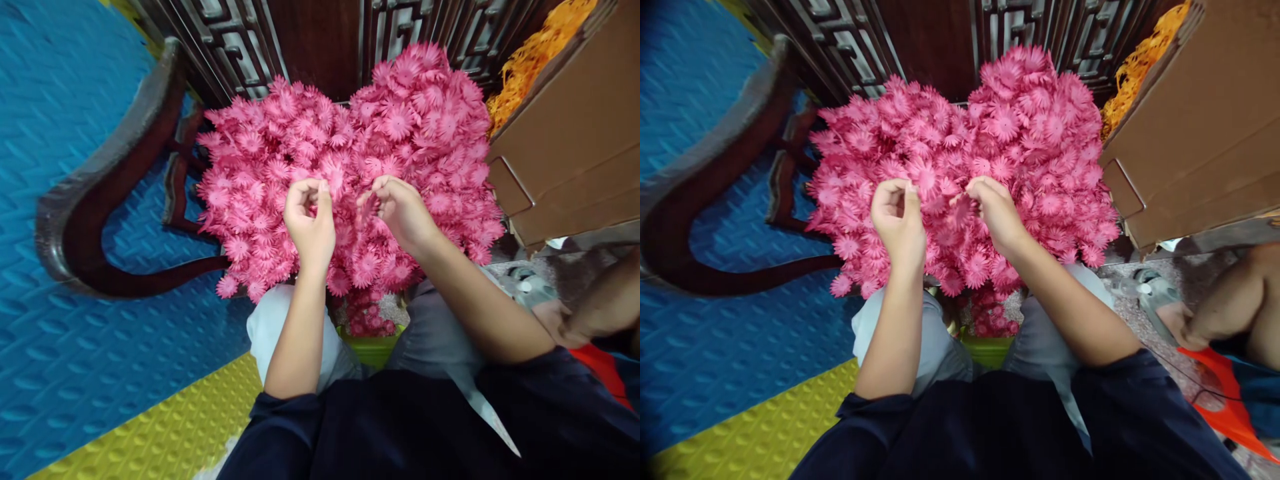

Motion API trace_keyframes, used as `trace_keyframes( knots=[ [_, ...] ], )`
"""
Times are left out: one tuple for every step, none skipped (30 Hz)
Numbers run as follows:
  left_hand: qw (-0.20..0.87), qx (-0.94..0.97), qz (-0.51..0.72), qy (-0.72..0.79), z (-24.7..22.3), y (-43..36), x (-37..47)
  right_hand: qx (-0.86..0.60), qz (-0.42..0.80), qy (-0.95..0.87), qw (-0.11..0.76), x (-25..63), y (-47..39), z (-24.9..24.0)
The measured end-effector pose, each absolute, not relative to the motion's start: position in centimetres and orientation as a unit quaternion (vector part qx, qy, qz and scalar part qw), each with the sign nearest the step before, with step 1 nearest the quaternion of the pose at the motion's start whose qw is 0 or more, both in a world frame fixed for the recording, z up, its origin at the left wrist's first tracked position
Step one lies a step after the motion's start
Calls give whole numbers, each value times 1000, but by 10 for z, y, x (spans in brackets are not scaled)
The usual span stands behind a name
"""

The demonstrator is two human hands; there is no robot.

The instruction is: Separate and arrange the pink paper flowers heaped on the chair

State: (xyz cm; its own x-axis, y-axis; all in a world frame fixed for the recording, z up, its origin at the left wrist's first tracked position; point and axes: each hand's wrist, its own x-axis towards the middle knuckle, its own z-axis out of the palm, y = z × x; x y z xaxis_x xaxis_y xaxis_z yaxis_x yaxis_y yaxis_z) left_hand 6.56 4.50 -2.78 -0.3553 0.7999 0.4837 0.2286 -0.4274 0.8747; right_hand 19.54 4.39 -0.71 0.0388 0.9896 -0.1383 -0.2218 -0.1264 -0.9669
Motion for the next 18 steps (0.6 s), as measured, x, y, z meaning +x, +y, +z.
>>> trace_keyframes(
  knots=[
    [223,539,649,488,-27,43,67,-490,568,-405,522,193,41,-5],
    [224,556,636,485,-27,42,68,-492,562,-418,516,192,39,-3],
    [217,576,623,483,-27,41,68,-493,553,-434,513,190,37,-1],
    [205,596,609,481,-27,40,68,-492,539,-452,512,189,35,1],
    [189,615,594,483,-27,39,67,-490,523,-473,513,189,33,4],
    [172,631,577,489,-27,39,67,-486,507,-492,514,188,32,5],
    [156,644,560,497,-27,38,66,-483,493,-509,515,188,32,7],
    [142,653,546,506,-27,38,66,-482,482,-521,514,187,31,8],
    [129,659,533,514,-27,38,66,-484,471,-529,514,187,31,8],
    [119,664,525,519,-28,38,67,-489,460,-535,513,188,31,8],
    [112,667,520,522,-28,38,67,-495,451,-538,512,188,32,7],
    [109,668,519,523,-29,38,68,-500,445,-540,511,189,33,6],
    [113,665,521,522,-30,38,68,-501,442,-540,511,189,33,5],
    [122,661,528,519,-30,38,69,-500,443,-541,510,190,34,4],
    [139,654,538,513,-31,39,69,-497,445,-543,511,190,35,3],
    [162,644,551,505,-31,39,69,-492,448,-543,512,190,35,1],
    [189,633,564,495,-31,39,70,-488,450,-542,514,191,36,0],
    [217,621,577,484,-30,39,70,-485,453,-540,518,191,36,-1]
  ],
)
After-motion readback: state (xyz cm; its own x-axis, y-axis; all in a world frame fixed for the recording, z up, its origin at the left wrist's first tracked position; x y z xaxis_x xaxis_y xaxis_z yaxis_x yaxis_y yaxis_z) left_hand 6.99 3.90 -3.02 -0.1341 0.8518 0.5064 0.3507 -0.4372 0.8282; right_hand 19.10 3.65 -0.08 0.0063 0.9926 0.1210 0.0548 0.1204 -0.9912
